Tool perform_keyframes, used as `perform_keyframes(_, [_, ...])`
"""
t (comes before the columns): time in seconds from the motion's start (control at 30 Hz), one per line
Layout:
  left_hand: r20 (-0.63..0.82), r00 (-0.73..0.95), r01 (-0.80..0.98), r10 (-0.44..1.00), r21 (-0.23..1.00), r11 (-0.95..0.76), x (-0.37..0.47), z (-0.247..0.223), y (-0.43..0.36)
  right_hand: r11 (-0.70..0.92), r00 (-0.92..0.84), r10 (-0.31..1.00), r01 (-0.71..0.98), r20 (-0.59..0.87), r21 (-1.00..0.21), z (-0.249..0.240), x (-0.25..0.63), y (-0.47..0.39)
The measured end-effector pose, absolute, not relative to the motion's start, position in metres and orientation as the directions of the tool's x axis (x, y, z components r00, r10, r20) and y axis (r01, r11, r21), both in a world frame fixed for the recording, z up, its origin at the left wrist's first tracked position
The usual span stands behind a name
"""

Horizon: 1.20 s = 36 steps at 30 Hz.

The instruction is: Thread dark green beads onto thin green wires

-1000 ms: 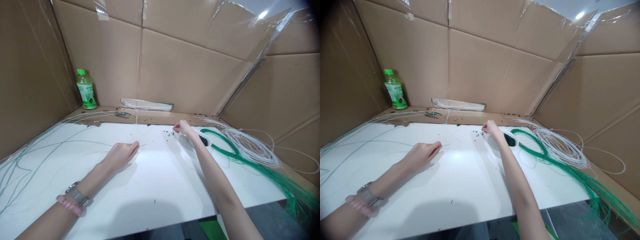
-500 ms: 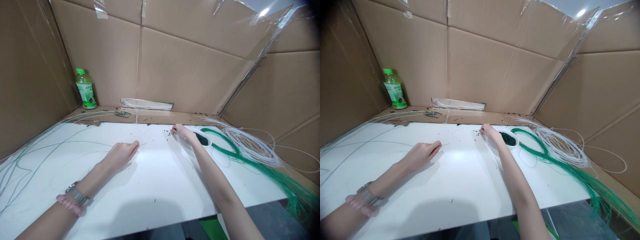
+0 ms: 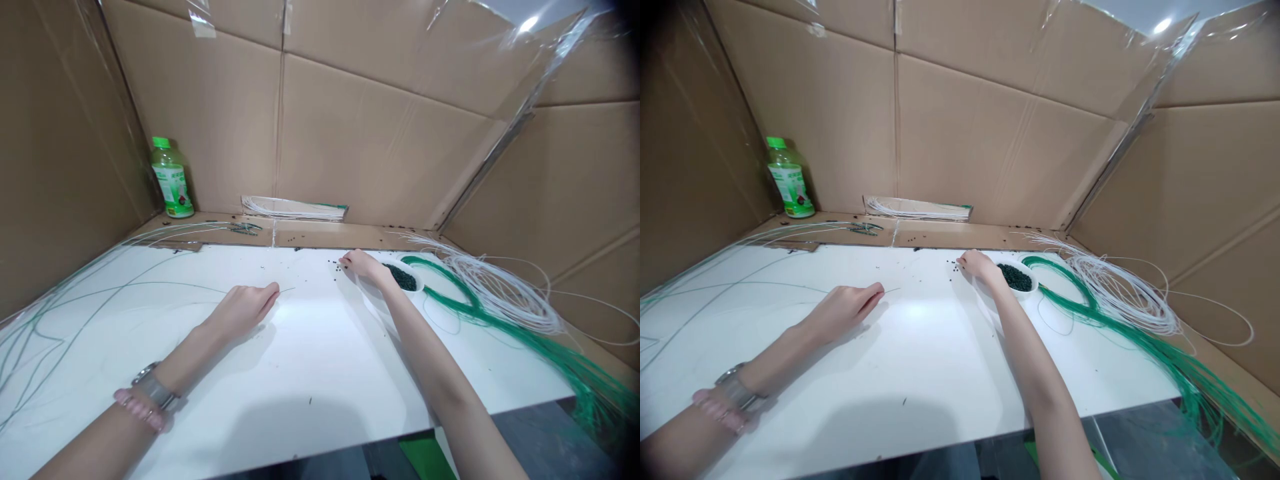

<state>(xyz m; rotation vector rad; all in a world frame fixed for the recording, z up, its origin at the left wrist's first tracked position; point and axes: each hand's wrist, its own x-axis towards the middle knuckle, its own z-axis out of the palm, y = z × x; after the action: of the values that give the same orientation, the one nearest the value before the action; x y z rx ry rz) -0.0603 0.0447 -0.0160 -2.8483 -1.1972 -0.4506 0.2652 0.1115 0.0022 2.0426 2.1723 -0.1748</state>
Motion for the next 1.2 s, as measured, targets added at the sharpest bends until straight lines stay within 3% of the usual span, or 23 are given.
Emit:
perform_keyframes(0.43, [0.279,0.662,0.706,0.696,0.081,-0.704,-0.06,-0.014,0.043,0.005,0.007,0.988,0.997,-0.152,0.08,0.0,0.264,0.11])
perform_keyframes(0.93, [0.262,0.659,0.713,0.705,0.082,-0.697,-0.059,-0.01,0.042,0.042,-0.034,0.987,0.998,-0.159,0.046,0.004,0.263,0.105])
perform_keyframes(1.2, [0.255,0.659,0.713,0.707,0.087,-0.696,-0.059,-0.01,0.041,-0.084,0.092,0.991,0.993,-0.093,0.086,0.038,0.279,0.1])
